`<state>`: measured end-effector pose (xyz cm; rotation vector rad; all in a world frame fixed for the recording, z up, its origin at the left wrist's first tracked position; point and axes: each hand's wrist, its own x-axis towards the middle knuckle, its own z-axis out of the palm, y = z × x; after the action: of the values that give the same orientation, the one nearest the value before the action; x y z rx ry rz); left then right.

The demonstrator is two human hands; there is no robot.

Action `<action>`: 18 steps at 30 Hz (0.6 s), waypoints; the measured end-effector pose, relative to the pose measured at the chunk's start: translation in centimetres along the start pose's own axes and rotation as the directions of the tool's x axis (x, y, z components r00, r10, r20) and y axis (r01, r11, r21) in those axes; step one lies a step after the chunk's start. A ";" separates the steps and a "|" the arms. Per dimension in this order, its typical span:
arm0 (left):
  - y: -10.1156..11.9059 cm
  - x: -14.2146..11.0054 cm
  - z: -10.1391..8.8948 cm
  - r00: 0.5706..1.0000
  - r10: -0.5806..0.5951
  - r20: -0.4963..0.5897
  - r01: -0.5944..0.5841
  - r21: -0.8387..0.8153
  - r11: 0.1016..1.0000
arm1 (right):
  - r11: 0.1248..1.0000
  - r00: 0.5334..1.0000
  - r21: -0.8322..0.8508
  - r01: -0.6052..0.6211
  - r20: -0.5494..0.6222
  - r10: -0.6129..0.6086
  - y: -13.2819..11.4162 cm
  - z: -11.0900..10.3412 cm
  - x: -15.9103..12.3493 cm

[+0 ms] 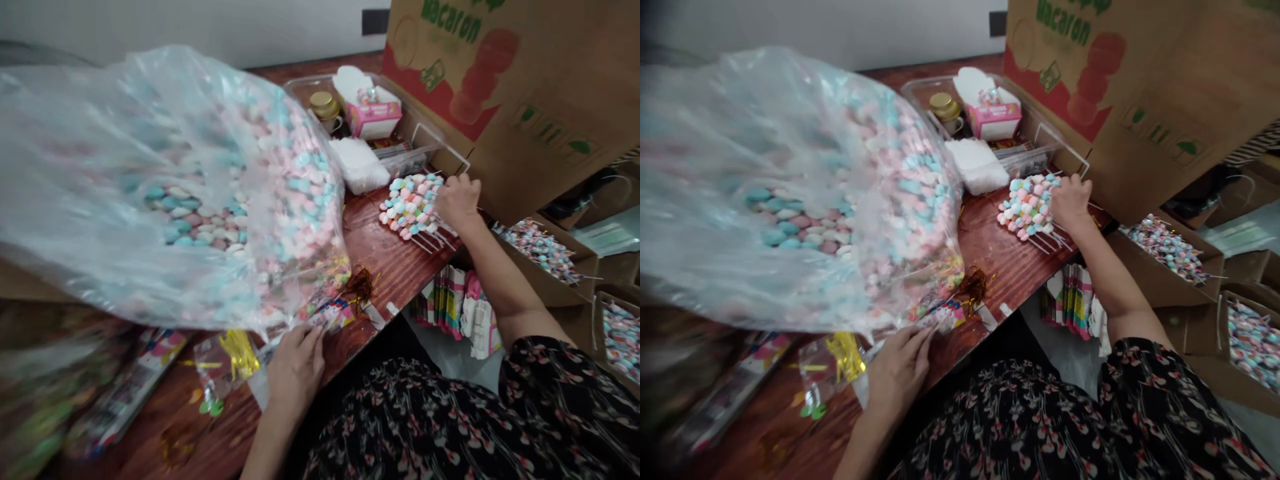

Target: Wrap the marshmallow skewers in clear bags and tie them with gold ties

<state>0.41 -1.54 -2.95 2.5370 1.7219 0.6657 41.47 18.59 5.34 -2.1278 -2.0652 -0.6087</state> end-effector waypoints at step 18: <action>0.6 0.0 -0.2 0.977 -0.193 0.096 0.211 -0.250 0.945 | 0.723 0.856 0.691 0.007 -0.377 0.353 0.4 -1.3 -7.1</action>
<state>0.83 -1.78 -2.58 2.1499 1.7134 0.7253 41.66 11.46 4.00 -1.5101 -1.4526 -0.2541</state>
